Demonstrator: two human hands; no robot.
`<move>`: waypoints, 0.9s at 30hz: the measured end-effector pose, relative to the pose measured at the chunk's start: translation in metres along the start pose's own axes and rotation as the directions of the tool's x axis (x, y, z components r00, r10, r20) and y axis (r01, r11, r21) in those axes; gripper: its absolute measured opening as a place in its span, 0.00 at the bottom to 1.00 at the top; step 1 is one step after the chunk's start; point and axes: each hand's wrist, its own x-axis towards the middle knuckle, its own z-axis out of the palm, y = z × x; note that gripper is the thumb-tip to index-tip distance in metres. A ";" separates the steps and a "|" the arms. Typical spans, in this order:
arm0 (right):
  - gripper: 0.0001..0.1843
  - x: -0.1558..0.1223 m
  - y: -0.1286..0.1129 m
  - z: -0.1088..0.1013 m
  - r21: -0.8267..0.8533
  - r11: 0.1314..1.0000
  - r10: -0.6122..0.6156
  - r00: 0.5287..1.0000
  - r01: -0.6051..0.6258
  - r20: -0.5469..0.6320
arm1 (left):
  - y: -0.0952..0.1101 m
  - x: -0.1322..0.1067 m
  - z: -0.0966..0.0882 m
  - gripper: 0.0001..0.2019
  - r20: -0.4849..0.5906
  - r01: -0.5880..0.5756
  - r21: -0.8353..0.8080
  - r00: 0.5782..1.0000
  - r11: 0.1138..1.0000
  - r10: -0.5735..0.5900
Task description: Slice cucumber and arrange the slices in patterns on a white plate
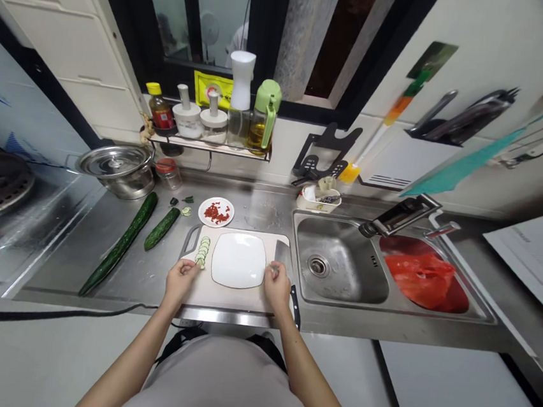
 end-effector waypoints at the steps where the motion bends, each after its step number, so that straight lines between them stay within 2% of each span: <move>1: 0.18 0.001 -0.005 0.000 0.028 0.999 -0.029 1.000 0.029 0.002 | 0.006 -0.001 0.001 0.19 0.040 0.007 -0.106 0.999 0.994 -0.003; 3: 0.16 0.004 -0.019 0.002 0.081 0.993 -0.092 0.995 0.089 0.030 | 0.021 -0.001 0.003 0.20 0.106 0.023 -0.222 0.994 0.975 0.000; 6: 0.14 0.011 -0.048 0.001 0.162 0.962 -0.240 0.962 0.218 0.130 | 0.043 -0.002 0.009 0.18 0.230 0.033 -0.274 0.973 0.961 0.032; 8: 0.12 0.016 -0.068 -0.001 0.214 0.916 -0.380 0.904 0.340 0.194 | 0.056 -0.003 0.014 0.17 0.312 0.032 -0.298 0.948 0.954 0.066; 10: 0.11 0.020 -0.085 -0.004 0.244 0.861 -0.501 0.825 0.446 0.261 | 0.066 -0.004 0.019 0.17 0.370 0.024 -0.319 0.924 0.947 0.102; 12: 0.10 0.022 -0.096 -0.007 0.240 0.822 -0.569 0.765 0.516 0.304 | 0.073 -0.005 0.023 0.16 0.415 0.020 -0.334 0.901 0.942 0.128; 14: 0.09 0.024 -0.102 -0.007 0.229 0.800 -0.600 0.729 0.554 0.330 | 0.078 -0.006 0.026 0.15 0.440 0.016 -0.340 0.886 0.940 0.145; 19: 0.04 0.025 -0.100 0.002 0.218 0.789 -0.612 0.704 0.575 0.360 | 0.080 -0.008 0.032 0.15 0.437 -0.001 -0.338 0.885 0.941 0.158; 23: 0.03 0.026 -0.100 0.003 0.193 0.778 -0.626 0.711 0.598 0.320 | 0.078 -0.008 0.037 0.17 0.292 -0.018 -0.333 0.949 0.943 0.121; 25: 0.05 0.026 -0.103 -0.001 0.172 0.758 -0.650 0.705 0.630 0.282 | 0.080 -0.010 0.039 0.19 0.282 0.049 -0.289 0.959 0.956 0.036; 27: 0.07 0.025 -0.105 -0.006 0.137 0.723 -0.686 0.683 0.677 0.249 | 0.085 -0.012 0.040 0.23 0.382 0.191 -0.239 0.920 0.952 -0.088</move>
